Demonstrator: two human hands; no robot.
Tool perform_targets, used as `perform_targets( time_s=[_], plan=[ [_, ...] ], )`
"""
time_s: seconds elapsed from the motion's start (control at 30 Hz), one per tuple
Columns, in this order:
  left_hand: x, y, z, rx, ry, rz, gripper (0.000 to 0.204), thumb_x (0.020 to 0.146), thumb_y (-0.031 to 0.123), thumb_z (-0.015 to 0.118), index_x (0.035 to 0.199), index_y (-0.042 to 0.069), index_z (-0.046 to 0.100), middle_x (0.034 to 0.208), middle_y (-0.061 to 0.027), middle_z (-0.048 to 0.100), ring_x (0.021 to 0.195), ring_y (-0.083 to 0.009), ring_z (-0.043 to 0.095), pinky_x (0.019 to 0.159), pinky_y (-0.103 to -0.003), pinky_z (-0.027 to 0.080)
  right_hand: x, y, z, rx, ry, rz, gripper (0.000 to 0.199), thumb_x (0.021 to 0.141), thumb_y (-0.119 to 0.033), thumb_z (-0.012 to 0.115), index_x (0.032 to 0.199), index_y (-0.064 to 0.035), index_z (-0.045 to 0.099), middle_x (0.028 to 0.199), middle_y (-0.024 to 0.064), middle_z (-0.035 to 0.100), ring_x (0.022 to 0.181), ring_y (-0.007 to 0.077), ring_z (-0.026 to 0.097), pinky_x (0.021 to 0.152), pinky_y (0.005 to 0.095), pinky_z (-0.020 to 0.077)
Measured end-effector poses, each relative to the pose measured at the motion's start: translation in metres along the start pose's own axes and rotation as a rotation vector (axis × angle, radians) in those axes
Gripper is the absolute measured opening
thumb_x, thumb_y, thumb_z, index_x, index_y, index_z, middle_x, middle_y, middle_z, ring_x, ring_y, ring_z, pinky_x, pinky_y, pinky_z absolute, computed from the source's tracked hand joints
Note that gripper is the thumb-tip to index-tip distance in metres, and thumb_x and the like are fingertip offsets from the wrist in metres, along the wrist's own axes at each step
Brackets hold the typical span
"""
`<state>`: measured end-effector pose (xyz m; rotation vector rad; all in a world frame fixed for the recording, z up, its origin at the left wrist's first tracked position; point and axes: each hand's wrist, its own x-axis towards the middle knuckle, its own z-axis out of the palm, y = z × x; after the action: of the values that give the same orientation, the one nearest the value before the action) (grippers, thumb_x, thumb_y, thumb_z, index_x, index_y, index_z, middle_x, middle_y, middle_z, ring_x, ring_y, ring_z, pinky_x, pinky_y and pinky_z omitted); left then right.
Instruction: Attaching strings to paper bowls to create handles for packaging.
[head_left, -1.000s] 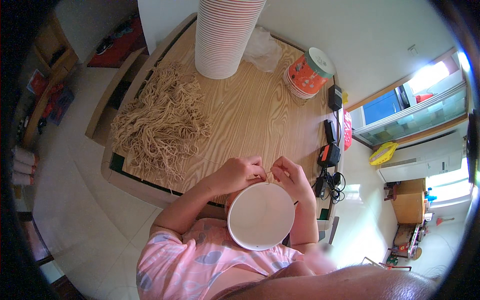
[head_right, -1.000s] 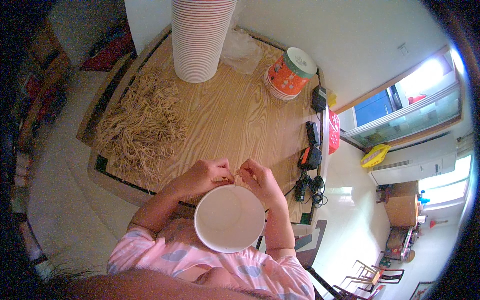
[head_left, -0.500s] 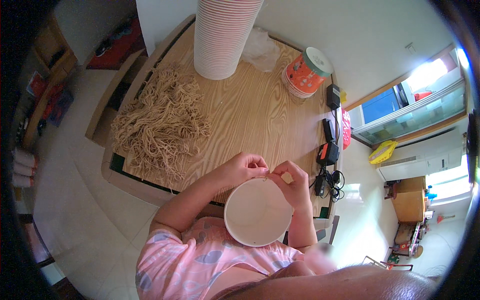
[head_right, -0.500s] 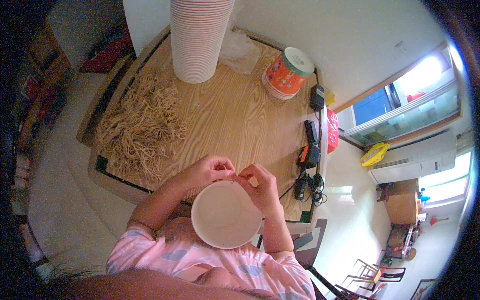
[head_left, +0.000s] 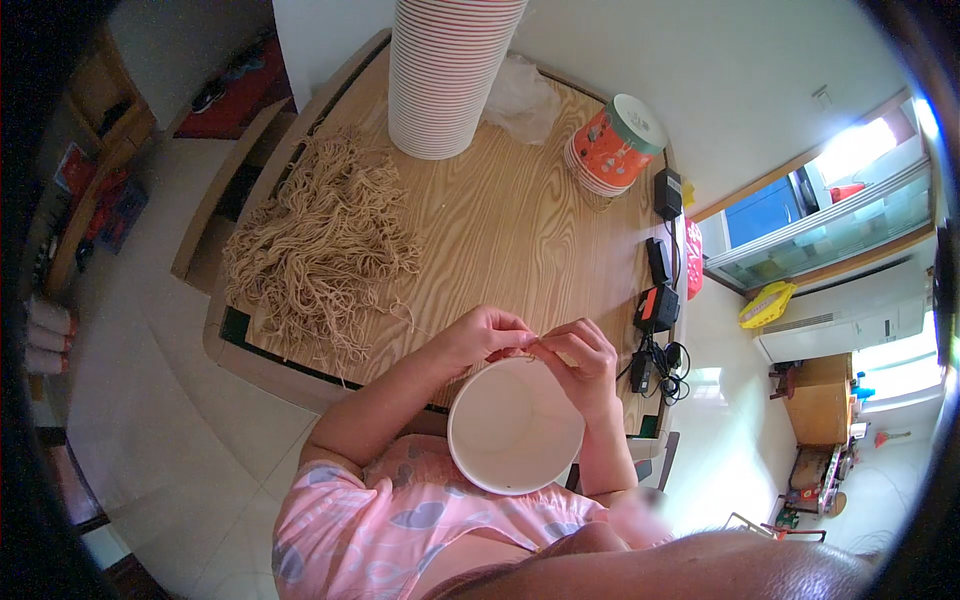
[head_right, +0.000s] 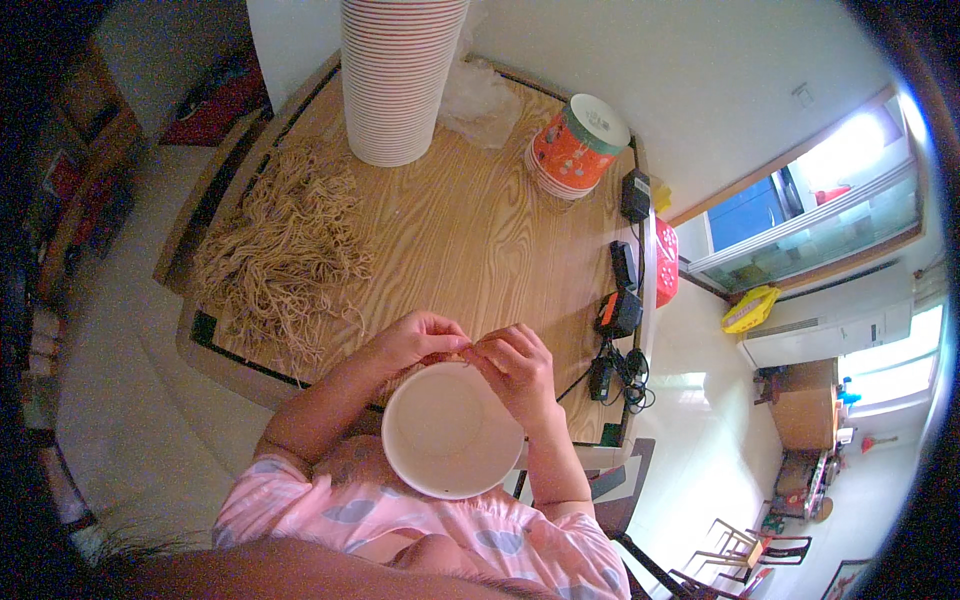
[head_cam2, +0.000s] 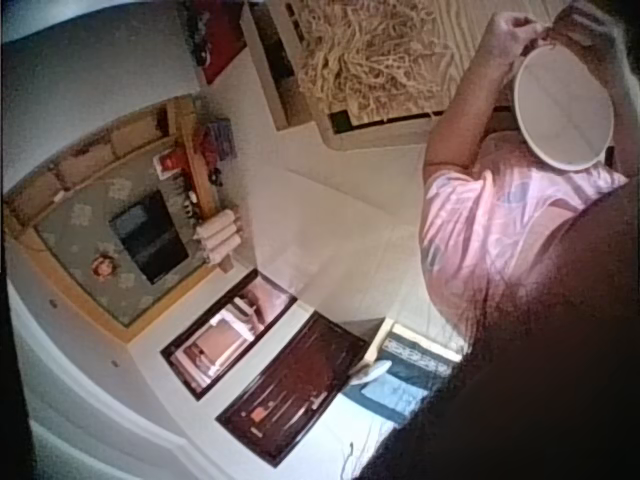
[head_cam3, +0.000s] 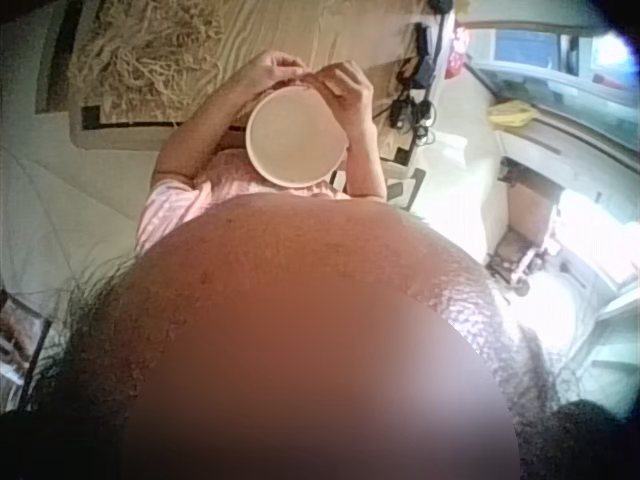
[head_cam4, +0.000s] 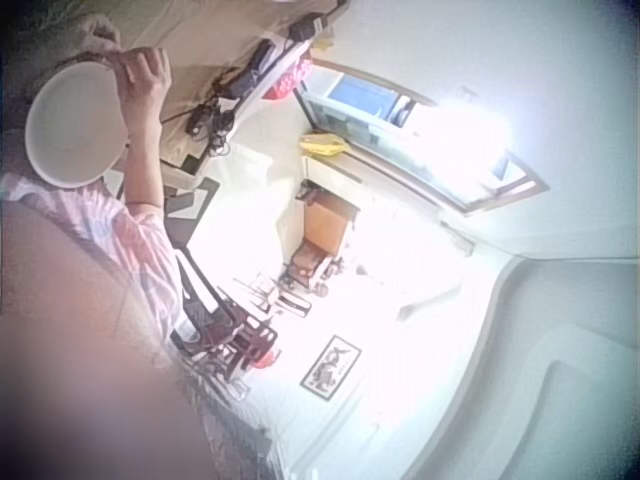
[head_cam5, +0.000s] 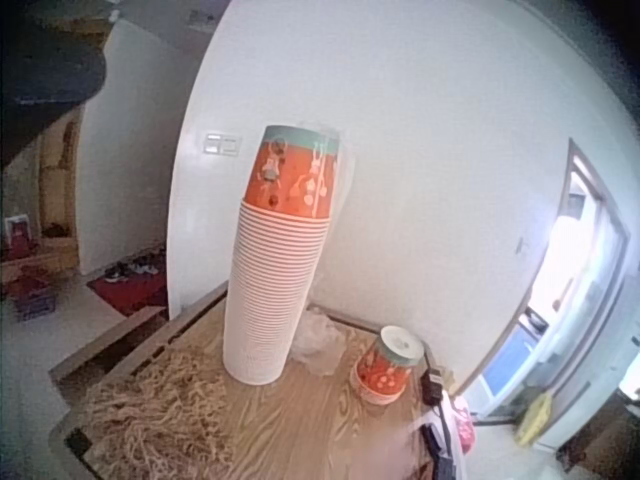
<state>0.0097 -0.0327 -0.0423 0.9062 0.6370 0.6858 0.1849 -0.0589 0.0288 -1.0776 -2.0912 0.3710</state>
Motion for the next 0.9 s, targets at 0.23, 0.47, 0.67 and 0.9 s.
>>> perform_targets(
  time_s=[0.23,0.47,0.67,0.9],
  plan=[
    [-0.007,0.006,0.001,-0.100,0.002,-0.036,0.021,0.084,0.024,0.064,0.085,0.004,0.067,0.064,0.0038,0.056,0.056,-0.0046,0.047,0.051,-0.019,0.036,0.003,-0.007,-0.007,-0.050,-0.080,-0.030,0.013,0.067,-0.006,0.075,0.078,-0.0035,0.067,0.079,0.0075,0.065,0.072,0.0219,0.061,0.063,0.0314,0.0488],
    [-0.016,0.003,0.000,-0.279,0.055,-0.022,0.022,0.084,0.020,0.064,0.092,0.000,0.067,0.075,-0.0011,0.063,0.061,-0.0050,0.052,0.055,-0.019,0.040,-0.005,-0.015,-0.015,-0.053,-0.211,0.059,0.024,0.077,-0.004,0.066,0.100,-0.0042,0.067,0.099,0.0124,0.064,0.089,0.0290,0.062,0.076,0.0358,0.0492],
    [-0.016,0.001,-0.003,-0.256,-0.009,0.009,0.018,0.084,0.009,0.062,0.098,-0.001,0.067,0.088,-0.0053,0.067,0.073,-0.0080,0.060,0.064,-0.019,0.047,-0.012,-0.013,-0.016,-0.062,-0.275,0.091,0.030,0.078,-0.004,0.064,0.108,-0.0071,0.066,0.103,0.0132,0.063,0.092,0.0292,0.061,0.080,0.0365,0.0477],
    [-0.012,-0.004,-0.005,-0.191,0.013,0.024,0.013,0.082,0.007,0.066,0.093,0.001,0.068,0.086,-0.0064,0.068,0.075,-0.0099,0.062,0.068,-0.022,0.049,-0.013,-0.011,-0.016,-0.062,-0.306,0.053,0.031,0.080,-0.006,0.063,0.111,-0.0085,0.065,0.104,0.0132,0.063,0.091,0.0291,0.061,0.080,0.0365,0.0475]
  ],
)
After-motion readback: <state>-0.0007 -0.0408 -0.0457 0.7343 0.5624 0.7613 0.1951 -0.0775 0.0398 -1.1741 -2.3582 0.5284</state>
